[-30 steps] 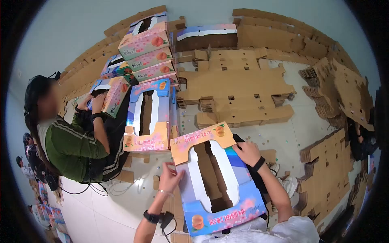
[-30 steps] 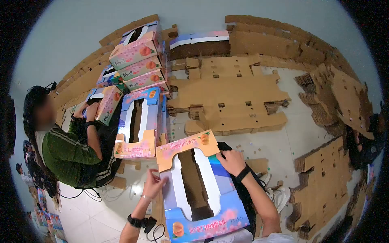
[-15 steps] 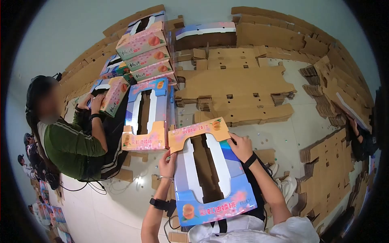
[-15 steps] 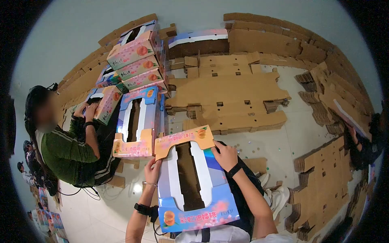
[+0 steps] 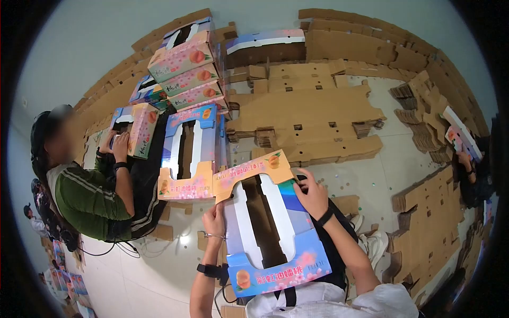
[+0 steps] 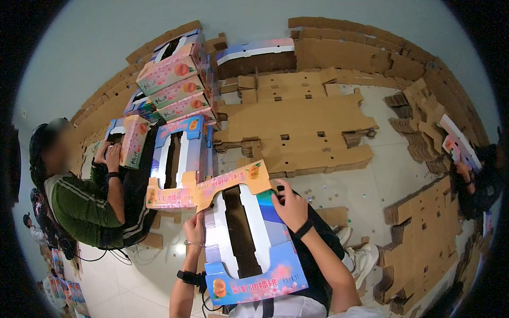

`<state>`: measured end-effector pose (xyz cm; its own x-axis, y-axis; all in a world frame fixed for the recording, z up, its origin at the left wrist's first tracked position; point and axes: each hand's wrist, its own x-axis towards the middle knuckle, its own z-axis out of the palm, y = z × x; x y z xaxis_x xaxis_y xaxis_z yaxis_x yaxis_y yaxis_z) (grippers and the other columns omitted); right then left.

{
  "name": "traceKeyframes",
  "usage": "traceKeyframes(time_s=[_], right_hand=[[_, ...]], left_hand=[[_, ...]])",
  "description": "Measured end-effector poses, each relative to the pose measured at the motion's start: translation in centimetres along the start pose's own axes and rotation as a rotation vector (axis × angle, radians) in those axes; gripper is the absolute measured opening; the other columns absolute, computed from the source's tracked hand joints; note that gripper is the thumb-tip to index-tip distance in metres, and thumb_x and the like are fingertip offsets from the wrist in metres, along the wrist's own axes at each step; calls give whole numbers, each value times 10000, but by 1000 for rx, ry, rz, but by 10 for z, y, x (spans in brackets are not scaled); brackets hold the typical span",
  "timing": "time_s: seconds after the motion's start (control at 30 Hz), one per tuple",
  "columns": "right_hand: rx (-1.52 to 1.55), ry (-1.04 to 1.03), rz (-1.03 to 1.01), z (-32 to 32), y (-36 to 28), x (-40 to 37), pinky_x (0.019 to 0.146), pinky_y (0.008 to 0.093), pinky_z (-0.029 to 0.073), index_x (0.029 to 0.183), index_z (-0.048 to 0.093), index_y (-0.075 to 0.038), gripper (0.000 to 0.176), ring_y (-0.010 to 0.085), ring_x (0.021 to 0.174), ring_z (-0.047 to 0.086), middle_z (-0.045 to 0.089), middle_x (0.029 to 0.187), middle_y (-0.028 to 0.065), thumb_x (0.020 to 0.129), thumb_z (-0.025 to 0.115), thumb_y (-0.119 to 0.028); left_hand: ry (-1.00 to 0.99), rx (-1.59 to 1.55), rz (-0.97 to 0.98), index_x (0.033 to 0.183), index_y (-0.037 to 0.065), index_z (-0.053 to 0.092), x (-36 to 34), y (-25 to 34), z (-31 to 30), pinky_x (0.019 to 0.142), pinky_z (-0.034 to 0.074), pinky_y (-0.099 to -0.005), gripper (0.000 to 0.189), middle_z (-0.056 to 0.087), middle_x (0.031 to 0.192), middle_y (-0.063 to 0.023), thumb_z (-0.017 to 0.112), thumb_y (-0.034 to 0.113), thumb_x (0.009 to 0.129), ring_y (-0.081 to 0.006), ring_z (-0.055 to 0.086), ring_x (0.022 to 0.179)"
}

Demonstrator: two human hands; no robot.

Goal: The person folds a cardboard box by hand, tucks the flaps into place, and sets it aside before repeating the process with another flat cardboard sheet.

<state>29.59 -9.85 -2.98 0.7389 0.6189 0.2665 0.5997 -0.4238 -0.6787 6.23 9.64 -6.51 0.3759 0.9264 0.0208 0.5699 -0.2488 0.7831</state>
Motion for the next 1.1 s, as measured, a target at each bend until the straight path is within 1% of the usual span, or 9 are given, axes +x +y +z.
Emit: traceKeyframes(time_s=[0.1, 0.17, 0.37, 0.63, 0.77, 0.83, 0.97, 1.0, 1.1], right_hand=[[286, -142, 84, -30, -7, -21, 622, 390, 538, 1165, 540, -150, 383, 285, 718, 665, 671, 922, 178, 821, 630, -295], [89, -429, -198, -54, -13, -34, 726, 384, 542, 1236, 527, -202, 466, 300, 831, 668, 559, 1209, 229, 815, 638, -368], [120, -504, -122, -55, -9, -69, 764, 374, 538, 1360, 433, -326, 541, 353, 866, 658, 349, 1398, 267, 850, 593, -408], [159, -592, -65, -72, -23, -67, 763, 355, 537, 1296, 517, -329, 425, 351, 922, 646, 354, 1406, 247, 877, 566, -371], [245, -626, 1, -65, -18, -77, 785, 360, 528, 1298, 517, -324, 404, 344, 949, 640, 365, 1409, 227, 896, 540, -361], [258, -578, 25, -66, -18, -80, 800, 352, 520, 1262, 556, -289, 365, 329, 957, 638, 408, 1383, 202, 899, 544, -327], [402, -381, -34, -72, -12, -88, 826, 315, 499, 1104, 669, -160, 235, 268, 956, 627, 538, 1234, 128, 894, 571, -204], [423, -311, -36, -77, -18, -89, 792, 298, 489, 951, 690, -63, 146, 227, 907, 609, 570, 1055, 96, 876, 590, -137], [440, -401, 92, -83, -23, -102, 754, 311, 481, 899, 663, -33, 129, 222, 881, 599, 563, 977, 83, 871, 591, -136]], left_hand=[[-54, 105, -31, 919, -21, 667, 7, 1, -7, 512, 415, -372, 285, 576, 564, -176, 586, 245, 857, -187, 538, 491], [-27, 169, 35, 937, -18, 658, 11, -2, -4, 513, 418, -375, 265, 593, 598, -186, 592, 224, 850, -217, 564, 513], [-26, 303, 62, 878, 17, 622, 13, 27, -4, 547, 440, -405, 158, 616, 662, -196, 610, 165, 825, -335, 607, 597], [132, 331, 162, 856, 7, 577, 5, 23, -8, 553, 458, -388, 160, 605, 625, -165, 600, 165, 862, -311, 614, 583], [250, 19, 169, 921, 12, 505, 22, 48, -24, 540, 476, -327, 131, 629, 663, -127, 513, 143, 933, -229, 631, 558], [167, 340, 297, 899, 10, 489, 27, 35, -26, 512, 463, -388, 170, 608, 630, -128, 550, 168, 913, -279, 625, 558], [-91, -89, 205, 913, -5, 512, -1, 7, -51, 548, 456, -314, 168, 604, 773, -96, 592, 140, 882, -212, 606, 661], [-210, -139, 127, 891, -9, 536, -16, 8, -61, 593, 453, -296, 158, 584, 802, -88, 608, 129, 862, -202, 582, 699], [-350, -196, 117, 806, -12, 596, -71, 17, -78, 751, 427, -306, 120, 531, 841, -88, 651, 94, 796, -217, 522, 806]])
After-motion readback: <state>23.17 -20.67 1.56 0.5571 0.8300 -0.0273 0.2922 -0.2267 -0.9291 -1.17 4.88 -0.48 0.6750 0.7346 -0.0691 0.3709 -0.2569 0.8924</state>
